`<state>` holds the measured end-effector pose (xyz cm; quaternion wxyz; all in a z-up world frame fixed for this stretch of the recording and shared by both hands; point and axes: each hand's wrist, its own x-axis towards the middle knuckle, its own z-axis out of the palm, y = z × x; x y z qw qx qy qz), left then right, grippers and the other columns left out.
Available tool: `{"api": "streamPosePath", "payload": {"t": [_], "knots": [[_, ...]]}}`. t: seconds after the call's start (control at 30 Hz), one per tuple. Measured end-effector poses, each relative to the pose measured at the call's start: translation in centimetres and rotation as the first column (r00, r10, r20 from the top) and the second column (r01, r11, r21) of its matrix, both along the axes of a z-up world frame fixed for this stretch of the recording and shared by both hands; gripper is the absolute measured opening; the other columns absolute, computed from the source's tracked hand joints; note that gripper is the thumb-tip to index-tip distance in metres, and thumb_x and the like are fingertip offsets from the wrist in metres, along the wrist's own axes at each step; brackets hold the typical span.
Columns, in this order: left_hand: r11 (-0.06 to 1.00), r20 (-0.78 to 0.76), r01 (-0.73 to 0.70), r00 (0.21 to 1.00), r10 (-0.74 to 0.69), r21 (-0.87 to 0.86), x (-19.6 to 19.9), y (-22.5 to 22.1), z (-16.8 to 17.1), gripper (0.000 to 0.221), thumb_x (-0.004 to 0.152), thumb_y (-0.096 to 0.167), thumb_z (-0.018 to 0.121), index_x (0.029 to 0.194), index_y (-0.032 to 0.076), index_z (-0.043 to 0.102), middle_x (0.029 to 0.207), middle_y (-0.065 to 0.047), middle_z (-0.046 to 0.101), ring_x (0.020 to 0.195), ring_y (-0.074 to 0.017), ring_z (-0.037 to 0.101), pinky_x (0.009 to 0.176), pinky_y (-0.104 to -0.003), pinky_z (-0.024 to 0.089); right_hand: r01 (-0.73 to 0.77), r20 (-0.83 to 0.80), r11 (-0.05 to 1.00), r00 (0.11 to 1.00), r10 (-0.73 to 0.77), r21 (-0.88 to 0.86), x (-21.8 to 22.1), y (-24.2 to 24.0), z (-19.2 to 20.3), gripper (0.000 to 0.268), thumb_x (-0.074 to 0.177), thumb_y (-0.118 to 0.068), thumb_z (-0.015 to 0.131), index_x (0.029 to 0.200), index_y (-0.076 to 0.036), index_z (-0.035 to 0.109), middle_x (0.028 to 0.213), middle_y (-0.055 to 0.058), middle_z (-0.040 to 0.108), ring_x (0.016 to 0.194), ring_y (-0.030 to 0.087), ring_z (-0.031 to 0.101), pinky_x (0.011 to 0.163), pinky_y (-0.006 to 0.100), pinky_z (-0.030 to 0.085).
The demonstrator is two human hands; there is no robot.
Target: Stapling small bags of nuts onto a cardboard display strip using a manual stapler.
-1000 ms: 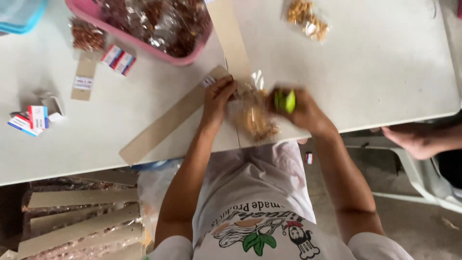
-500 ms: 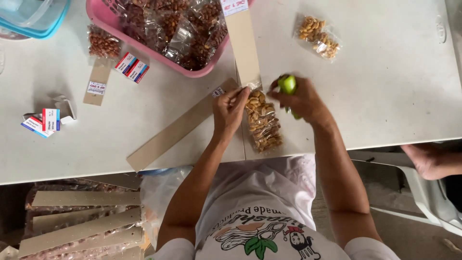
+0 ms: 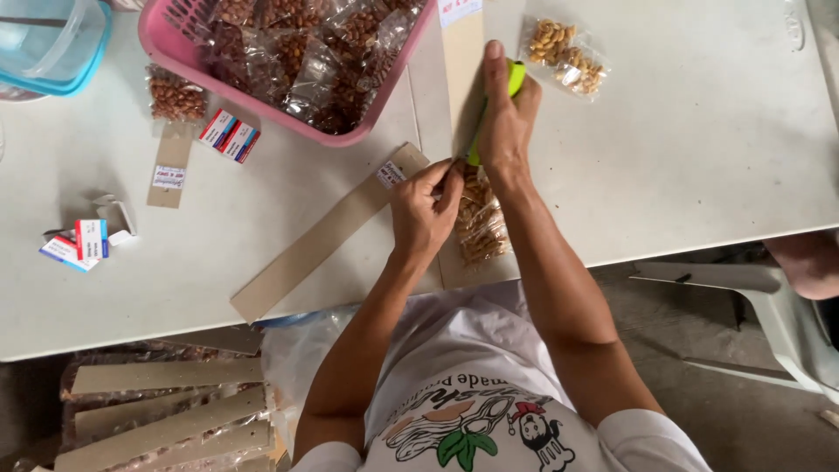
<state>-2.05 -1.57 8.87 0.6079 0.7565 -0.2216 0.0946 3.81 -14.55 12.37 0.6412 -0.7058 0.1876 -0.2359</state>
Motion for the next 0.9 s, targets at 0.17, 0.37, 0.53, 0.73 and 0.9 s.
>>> {"api": "streamPosePath", "payload": {"t": [0.17,0.37,0.53,0.73,0.9], "knots": [[0.996,-0.054,-0.076,0.996,0.074,-0.047,0.4,-0.1,-0.5,0.02,0.098,0.011,0.06,0.105,0.003,0.077,0.092,-0.009,0.08,0.078,-0.0183,0.078,0.072,-0.029,0.064,-0.128,-0.019,0.992,0.992,0.128,0.016,0.5,-0.4,-0.9,0.052,0.088,-0.072,0.05,0.073,-0.022,0.049,0.064,-0.007,0.047,0.057,0.008,0.047,0.049,0.026,0.038],[0.992,-0.329,-0.067,0.944,0.029,-0.105,1.7,1.6,-4.9,0.028,0.098,0.027,0.068,0.085,0.004,0.079,0.07,-0.002,0.074,0.066,-0.0076,0.064,0.059,-0.027,0.047,-0.087,-0.204,0.717,0.976,-0.078,-0.692,4.5,-17.4,-9.5,0.022,0.086,-0.025,0.086,0.095,-0.009,0.074,0.082,0.009,0.076,0.063,0.02,0.066,0.049,0.039,0.052],[0.984,-0.527,-0.107,0.85,0.016,-0.142,2.5,0.9,-7.8,0.028,0.097,0.028,0.071,0.108,0.004,0.078,0.097,-0.013,0.077,0.095,-0.0211,0.071,0.081,-0.036,0.057,-0.175,-0.375,0.594,0.898,-0.232,-0.785,0.5,-22.8,-13.7,0.043,0.091,-0.038,0.081,0.107,-0.004,0.061,0.099,0.019,0.064,0.086,0.042,0.066,0.074,0.053,0.053],[0.948,-0.64,-0.199,0.769,-0.006,-0.247,3.8,0.1,-8.2,0.031,0.092,0.022,0.076,0.113,0.0,0.075,0.105,-0.019,0.073,0.108,-0.0271,0.066,0.092,-0.044,0.054,-0.388,-0.16,0.839,0.922,0.354,-0.382,-5.9,-14.7,-1.9,0.019,0.087,-0.001,0.08,0.103,-0.002,0.07,0.083,0.013,0.069,0.074,0.02,0.067,0.069,0.036,0.056],[0.86,-0.702,-0.2,0.675,-0.226,-0.469,3.3,0.3,-5.3,0.028,0.085,0.038,0.071,0.096,0.012,0.073,0.082,0.002,0.067,0.076,-0.0106,0.069,0.072,-0.026,0.058,-0.615,-0.123,0.789,0.784,0.608,-0.016,-4.3,-8.4,0.9,0.022,0.081,0.0,0.082,0.098,0.003,0.07,0.075,0.014,0.07,0.069,0.021,0.07,0.065,0.033,0.059]]}}
